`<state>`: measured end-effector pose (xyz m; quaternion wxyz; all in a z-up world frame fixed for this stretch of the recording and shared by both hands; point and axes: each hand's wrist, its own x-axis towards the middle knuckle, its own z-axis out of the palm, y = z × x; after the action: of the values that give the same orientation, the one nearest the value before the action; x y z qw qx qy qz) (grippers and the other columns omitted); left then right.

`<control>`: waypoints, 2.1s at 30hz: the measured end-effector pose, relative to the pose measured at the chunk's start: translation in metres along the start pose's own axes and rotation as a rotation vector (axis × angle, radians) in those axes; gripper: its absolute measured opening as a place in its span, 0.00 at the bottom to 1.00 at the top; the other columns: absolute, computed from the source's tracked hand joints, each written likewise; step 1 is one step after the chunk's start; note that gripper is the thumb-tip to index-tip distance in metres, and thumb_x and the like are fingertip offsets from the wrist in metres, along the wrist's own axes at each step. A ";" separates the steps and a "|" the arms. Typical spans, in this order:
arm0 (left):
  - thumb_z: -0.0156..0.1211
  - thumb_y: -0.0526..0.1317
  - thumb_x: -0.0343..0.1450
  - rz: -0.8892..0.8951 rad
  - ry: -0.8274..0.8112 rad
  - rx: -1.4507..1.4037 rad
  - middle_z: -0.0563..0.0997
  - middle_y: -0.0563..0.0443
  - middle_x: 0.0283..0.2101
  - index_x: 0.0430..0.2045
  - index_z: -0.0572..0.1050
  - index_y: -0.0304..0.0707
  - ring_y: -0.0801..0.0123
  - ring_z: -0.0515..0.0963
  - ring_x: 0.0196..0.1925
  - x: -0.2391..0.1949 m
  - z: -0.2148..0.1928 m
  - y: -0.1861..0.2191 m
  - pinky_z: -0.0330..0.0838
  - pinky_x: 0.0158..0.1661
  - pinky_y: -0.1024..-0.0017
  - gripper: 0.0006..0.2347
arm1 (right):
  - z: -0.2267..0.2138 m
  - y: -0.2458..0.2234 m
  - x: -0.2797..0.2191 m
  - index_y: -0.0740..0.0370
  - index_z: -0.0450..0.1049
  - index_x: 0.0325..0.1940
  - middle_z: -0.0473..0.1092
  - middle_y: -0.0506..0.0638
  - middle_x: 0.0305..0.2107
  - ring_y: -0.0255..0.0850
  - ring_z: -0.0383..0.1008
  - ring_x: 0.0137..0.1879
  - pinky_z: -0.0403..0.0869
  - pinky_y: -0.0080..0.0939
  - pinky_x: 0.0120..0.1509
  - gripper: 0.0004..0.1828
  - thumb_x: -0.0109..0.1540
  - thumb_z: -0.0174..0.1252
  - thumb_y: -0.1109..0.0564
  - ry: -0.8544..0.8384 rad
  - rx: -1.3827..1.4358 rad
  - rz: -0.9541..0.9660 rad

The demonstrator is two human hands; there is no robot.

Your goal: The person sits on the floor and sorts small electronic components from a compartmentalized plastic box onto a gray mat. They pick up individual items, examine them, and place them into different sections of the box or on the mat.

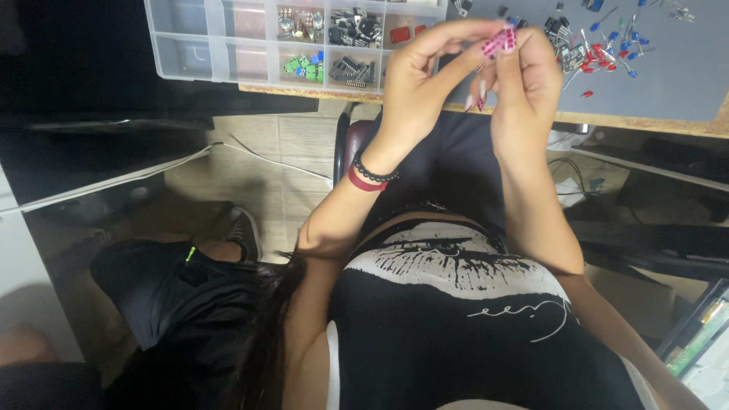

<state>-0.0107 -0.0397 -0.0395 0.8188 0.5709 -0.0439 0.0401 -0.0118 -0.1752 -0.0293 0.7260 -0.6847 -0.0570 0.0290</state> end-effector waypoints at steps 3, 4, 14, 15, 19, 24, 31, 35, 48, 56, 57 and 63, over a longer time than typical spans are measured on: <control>0.61 0.38 0.76 -0.038 -0.027 -0.035 0.87 0.54 0.39 0.44 0.80 0.43 0.76 0.78 0.23 0.000 0.003 0.016 0.79 0.39 0.82 0.06 | -0.002 -0.007 0.001 0.62 0.62 0.45 0.62 0.52 0.24 0.40 0.65 0.26 0.68 0.36 0.34 0.14 0.77 0.46 0.49 -0.107 -0.005 0.034; 0.61 0.38 0.76 -0.037 -0.026 -0.036 0.87 0.54 0.39 0.44 0.80 0.43 0.76 0.78 0.23 0.000 0.002 0.008 0.79 0.39 0.82 0.06 | -0.004 -0.011 0.002 0.62 0.62 0.45 0.62 0.52 0.24 0.40 0.65 0.26 0.68 0.36 0.34 0.14 0.77 0.46 0.49 -0.108 -0.006 0.034; 0.74 0.36 0.66 -0.055 0.164 0.021 0.88 0.48 0.34 0.39 0.73 0.39 0.77 0.86 0.35 0.010 -0.017 0.004 0.79 0.40 0.79 0.14 | -0.031 -0.049 0.003 0.76 0.71 0.57 0.72 0.64 0.43 0.53 0.71 0.49 0.75 0.51 0.53 0.16 0.73 0.71 0.65 -0.148 -0.655 -0.517; 0.75 0.36 0.65 -0.076 0.116 0.080 0.89 0.48 0.33 0.44 0.71 0.38 0.77 0.86 0.34 0.012 -0.019 0.005 0.79 0.37 0.80 0.18 | -0.031 -0.054 0.005 0.74 0.69 0.63 0.73 0.66 0.51 0.58 0.70 0.57 0.76 0.55 0.56 0.23 0.73 0.73 0.60 -0.180 -0.718 -0.583; 0.74 0.37 0.65 -0.092 -0.028 0.150 0.88 0.50 0.30 0.36 0.73 0.38 0.79 0.83 0.30 0.017 -0.021 0.016 0.76 0.33 0.81 0.13 | -0.025 -0.053 0.010 0.76 0.76 0.62 0.75 0.63 0.57 0.59 0.74 0.61 0.67 0.55 0.67 0.28 0.72 0.66 0.46 -0.247 -0.796 -0.503; 0.73 0.36 0.67 -0.111 -0.123 0.282 0.89 0.54 0.29 0.39 0.74 0.37 0.85 0.82 0.30 0.018 -0.026 0.025 0.75 0.35 0.83 0.13 | -0.019 -0.039 0.014 0.80 0.78 0.53 0.78 0.66 0.49 0.61 0.77 0.56 0.74 0.56 0.65 0.12 0.70 0.72 0.69 -0.307 -0.644 -0.611; 0.71 0.37 0.66 -0.067 -0.074 0.322 0.86 0.56 0.25 0.28 0.72 0.40 0.84 0.80 0.26 0.018 -0.023 0.028 0.74 0.32 0.82 0.10 | -0.014 -0.035 0.014 0.79 0.80 0.52 0.78 0.67 0.48 0.60 0.77 0.55 0.72 0.54 0.63 0.14 0.69 0.76 0.66 -0.243 -0.671 -0.653; 0.71 0.37 0.67 -0.069 -0.119 0.320 0.87 0.54 0.31 0.31 0.76 0.41 0.80 0.84 0.32 0.018 -0.027 0.026 0.78 0.39 0.81 0.07 | -0.014 -0.033 0.014 0.79 0.81 0.50 0.78 0.66 0.46 0.59 0.77 0.53 0.71 0.53 0.60 0.12 0.71 0.71 0.63 -0.201 -0.672 -0.648; 0.65 0.29 0.75 -0.329 -0.419 -0.258 0.87 0.41 0.46 0.56 0.71 0.38 0.66 0.86 0.49 0.017 -0.047 0.027 0.82 0.56 0.70 0.16 | -0.016 -0.029 0.017 0.80 0.80 0.46 0.77 0.68 0.42 0.63 0.75 0.54 0.72 0.58 0.63 0.14 0.66 0.70 0.62 -0.204 -0.472 -0.728; 0.65 0.32 0.75 -0.269 -0.371 -0.188 0.84 0.45 0.43 0.54 0.72 0.38 0.68 0.84 0.48 0.012 -0.044 0.021 0.79 0.53 0.73 0.14 | -0.014 -0.036 0.017 0.80 0.81 0.47 0.77 0.68 0.43 0.62 0.76 0.54 0.71 0.57 0.63 0.09 0.69 0.71 0.67 -0.233 -0.549 -0.713; 0.60 0.34 0.78 -0.275 -0.429 -0.233 0.85 0.38 0.50 0.57 0.70 0.36 0.61 0.85 0.56 0.012 -0.045 0.022 0.79 0.60 0.68 0.13 | -0.014 -0.035 0.018 0.80 0.81 0.46 0.77 0.69 0.43 0.61 0.77 0.53 0.71 0.55 0.62 0.09 0.69 0.72 0.67 -0.210 -0.552 -0.710; 0.58 0.42 0.77 -0.355 -0.526 -0.152 0.83 0.45 0.52 0.48 0.79 0.34 0.70 0.83 0.56 0.016 -0.050 0.035 0.80 0.60 0.72 0.11 | -0.013 -0.030 0.016 0.77 0.81 0.45 0.77 0.65 0.43 0.62 0.75 0.55 0.72 0.57 0.65 0.07 0.68 0.72 0.69 -0.216 -0.496 -0.674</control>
<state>0.0021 0.0196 -0.0225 0.8139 0.4977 -0.1568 -0.2555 0.0050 -0.1883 0.0002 0.4982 -0.7748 -0.3581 -0.1528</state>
